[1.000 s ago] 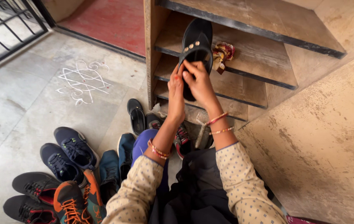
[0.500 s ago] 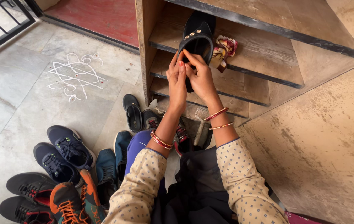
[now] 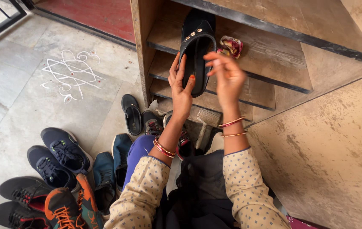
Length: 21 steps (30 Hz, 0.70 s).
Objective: The person sits on the floor and wipes a black slide sandal with a small cloth, then places it on a wooden shelf. They then pick up a black flip-flop and wipe it with the same cloth, focusing on the strap and sole.
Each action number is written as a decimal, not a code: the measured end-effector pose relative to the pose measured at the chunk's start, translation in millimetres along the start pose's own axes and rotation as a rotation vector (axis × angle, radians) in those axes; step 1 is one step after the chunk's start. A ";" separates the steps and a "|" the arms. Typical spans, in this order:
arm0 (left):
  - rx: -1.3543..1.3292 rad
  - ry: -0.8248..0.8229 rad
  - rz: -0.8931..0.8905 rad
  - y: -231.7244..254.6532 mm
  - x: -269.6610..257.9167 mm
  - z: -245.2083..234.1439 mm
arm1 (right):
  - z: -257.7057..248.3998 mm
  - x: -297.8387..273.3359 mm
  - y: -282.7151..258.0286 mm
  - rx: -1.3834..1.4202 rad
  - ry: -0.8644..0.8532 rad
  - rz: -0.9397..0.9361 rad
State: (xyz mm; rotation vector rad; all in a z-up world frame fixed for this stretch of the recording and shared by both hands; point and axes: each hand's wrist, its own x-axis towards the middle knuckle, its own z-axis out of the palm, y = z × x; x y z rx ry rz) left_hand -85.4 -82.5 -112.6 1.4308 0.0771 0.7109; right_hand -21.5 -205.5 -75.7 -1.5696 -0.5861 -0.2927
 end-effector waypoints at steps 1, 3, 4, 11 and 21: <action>-0.006 -0.003 0.013 0.3 0.5 1.5 | -9.3 7.1 3.7 -0.036 0.074 -0.017; -0.094 -0.003 0.042 -0.7 1.3 1.9 | -23.5 14.8 11.2 -0.251 0.161 -0.099; -0.138 -0.002 0.053 -1.4 0.0 2.3 | -31.2 16.7 13.9 -0.430 0.170 -0.164; -0.259 -0.036 -0.010 -0.1 0.2 0.5 | -26.9 27.8 47.2 -1.023 -0.016 -0.182; -0.355 -0.078 -0.056 3.4 0.0 -3.3 | -17.3 16.4 57.3 -0.955 0.016 -0.221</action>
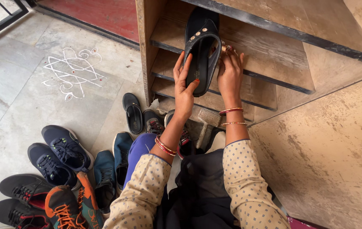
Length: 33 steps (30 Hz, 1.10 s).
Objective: The person sits on the floor and wipes a black slide sandal with a small cloth, then places it on a wooden shelf. They then pick up a black flip-flop and wipe it with the same cloth, focusing on the strap and sole.
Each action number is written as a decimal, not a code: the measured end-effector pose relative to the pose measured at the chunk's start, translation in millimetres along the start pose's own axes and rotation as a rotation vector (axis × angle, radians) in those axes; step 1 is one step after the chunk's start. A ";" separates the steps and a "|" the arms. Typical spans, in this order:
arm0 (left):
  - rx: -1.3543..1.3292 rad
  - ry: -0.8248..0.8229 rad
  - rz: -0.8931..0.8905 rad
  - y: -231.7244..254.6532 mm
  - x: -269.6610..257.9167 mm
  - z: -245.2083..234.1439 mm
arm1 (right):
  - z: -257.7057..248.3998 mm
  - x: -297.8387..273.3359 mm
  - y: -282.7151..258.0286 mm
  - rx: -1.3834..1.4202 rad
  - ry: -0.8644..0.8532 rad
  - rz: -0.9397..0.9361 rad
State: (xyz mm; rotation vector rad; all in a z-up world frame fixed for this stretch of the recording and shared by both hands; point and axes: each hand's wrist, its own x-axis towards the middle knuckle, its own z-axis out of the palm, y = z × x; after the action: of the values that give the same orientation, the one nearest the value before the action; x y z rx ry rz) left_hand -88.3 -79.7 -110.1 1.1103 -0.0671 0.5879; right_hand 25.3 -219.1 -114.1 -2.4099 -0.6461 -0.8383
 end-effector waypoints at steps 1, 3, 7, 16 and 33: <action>-0.017 0.002 -0.011 -0.6 0.2 0.2 | -0.3 -0.2 -2.1 0.002 0.009 0.006; 0.009 0.012 0.017 -2.1 0.5 1.3 | 0.2 -0.4 -5.7 0.007 0.037 0.007; 0.082 0.019 0.060 -4.6 0.9 3.9 | 2.6 -2.7 -8.8 0.028 0.119 -0.020; -0.040 -0.034 0.095 0.2 3.9 3.7 | -24.7 -3.0 -38.4 0.549 0.367 0.273; -0.507 0.171 -0.583 -39.3 8.1 -3.2 | -28.3 -18.2 -95.8 -0.185 0.069 -0.129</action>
State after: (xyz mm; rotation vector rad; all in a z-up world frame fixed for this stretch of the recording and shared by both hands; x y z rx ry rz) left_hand -63.5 -85.8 -141.1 0.5389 0.2392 0.1204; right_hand -54.7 -167.9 -78.1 -2.5107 -0.7315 -1.0724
